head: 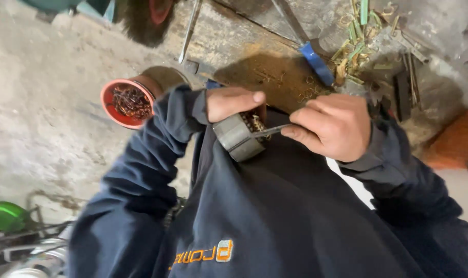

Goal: The person uses a knife and a screwdriver to scrape and pry copper wire from a cylindrical metal component on a wooden workbench. They pull the wire out by hand and place it into a red bucket.

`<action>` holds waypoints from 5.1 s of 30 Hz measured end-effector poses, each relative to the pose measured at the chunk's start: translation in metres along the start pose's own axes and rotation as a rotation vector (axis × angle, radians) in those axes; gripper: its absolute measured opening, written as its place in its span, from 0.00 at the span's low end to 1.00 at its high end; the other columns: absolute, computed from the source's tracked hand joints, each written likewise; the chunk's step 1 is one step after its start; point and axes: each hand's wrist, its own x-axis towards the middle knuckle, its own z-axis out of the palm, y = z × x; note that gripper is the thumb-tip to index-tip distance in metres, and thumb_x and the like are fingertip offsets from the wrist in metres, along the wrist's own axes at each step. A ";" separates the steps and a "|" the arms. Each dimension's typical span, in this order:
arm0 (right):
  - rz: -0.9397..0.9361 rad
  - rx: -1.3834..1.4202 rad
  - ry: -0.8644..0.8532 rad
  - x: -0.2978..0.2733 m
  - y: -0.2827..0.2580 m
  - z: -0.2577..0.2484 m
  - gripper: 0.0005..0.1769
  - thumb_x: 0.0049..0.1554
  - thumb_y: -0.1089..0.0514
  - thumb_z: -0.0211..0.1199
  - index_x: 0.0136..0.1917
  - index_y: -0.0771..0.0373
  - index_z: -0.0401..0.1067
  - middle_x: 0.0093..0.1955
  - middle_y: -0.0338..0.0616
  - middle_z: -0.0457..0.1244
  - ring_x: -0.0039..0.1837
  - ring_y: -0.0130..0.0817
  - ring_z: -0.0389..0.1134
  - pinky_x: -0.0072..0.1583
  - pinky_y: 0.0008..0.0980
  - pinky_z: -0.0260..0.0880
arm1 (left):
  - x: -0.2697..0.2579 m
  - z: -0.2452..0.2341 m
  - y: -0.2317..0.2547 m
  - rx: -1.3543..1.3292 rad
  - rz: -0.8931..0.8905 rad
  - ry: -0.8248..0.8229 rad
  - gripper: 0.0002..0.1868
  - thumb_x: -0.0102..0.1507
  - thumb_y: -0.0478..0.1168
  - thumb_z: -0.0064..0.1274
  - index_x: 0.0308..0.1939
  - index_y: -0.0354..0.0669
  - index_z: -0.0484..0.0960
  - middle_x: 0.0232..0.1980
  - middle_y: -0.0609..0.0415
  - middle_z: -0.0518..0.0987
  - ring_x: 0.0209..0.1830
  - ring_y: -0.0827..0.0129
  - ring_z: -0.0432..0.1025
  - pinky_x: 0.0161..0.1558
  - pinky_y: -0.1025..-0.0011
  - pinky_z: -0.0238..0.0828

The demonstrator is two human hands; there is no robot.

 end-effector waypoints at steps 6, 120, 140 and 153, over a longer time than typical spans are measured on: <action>-0.034 -0.313 -0.176 -0.011 0.003 -0.013 0.18 0.53 0.42 0.74 0.37 0.57 0.77 0.28 0.40 0.61 0.31 0.39 0.65 0.37 0.39 0.63 | 0.004 0.016 -0.016 0.419 -0.146 0.074 0.45 0.68 0.75 0.29 0.60 0.41 0.81 0.60 0.46 0.78 0.59 0.54 0.70 0.59 0.58 0.63; 0.252 0.302 -0.092 -0.050 0.005 0.074 0.15 0.63 0.49 0.62 0.42 0.61 0.69 0.32 0.49 0.64 0.36 0.52 0.68 0.36 0.45 0.64 | -0.034 0.049 -0.020 -0.384 0.143 0.442 0.49 0.70 0.76 0.30 0.58 0.28 0.77 0.30 0.58 0.71 0.31 0.77 0.63 0.35 0.77 0.56; 0.320 0.342 -0.038 -0.060 0.009 0.084 0.14 0.63 0.46 0.60 0.44 0.58 0.72 0.32 0.48 0.64 0.35 0.50 0.68 0.37 0.46 0.63 | -0.038 0.043 -0.031 -0.480 0.187 0.306 0.48 0.67 0.78 0.39 0.54 0.28 0.76 0.52 0.46 0.78 0.52 0.65 0.73 0.58 0.69 0.68; 0.296 0.371 -0.134 -0.047 0.011 0.086 0.16 0.63 0.44 0.58 0.44 0.58 0.71 0.32 0.47 0.65 0.35 0.50 0.68 0.36 0.46 0.63 | -0.042 0.040 -0.033 -0.456 0.227 0.268 0.48 0.67 0.77 0.40 0.55 0.28 0.75 0.55 0.43 0.78 0.55 0.63 0.74 0.61 0.67 0.70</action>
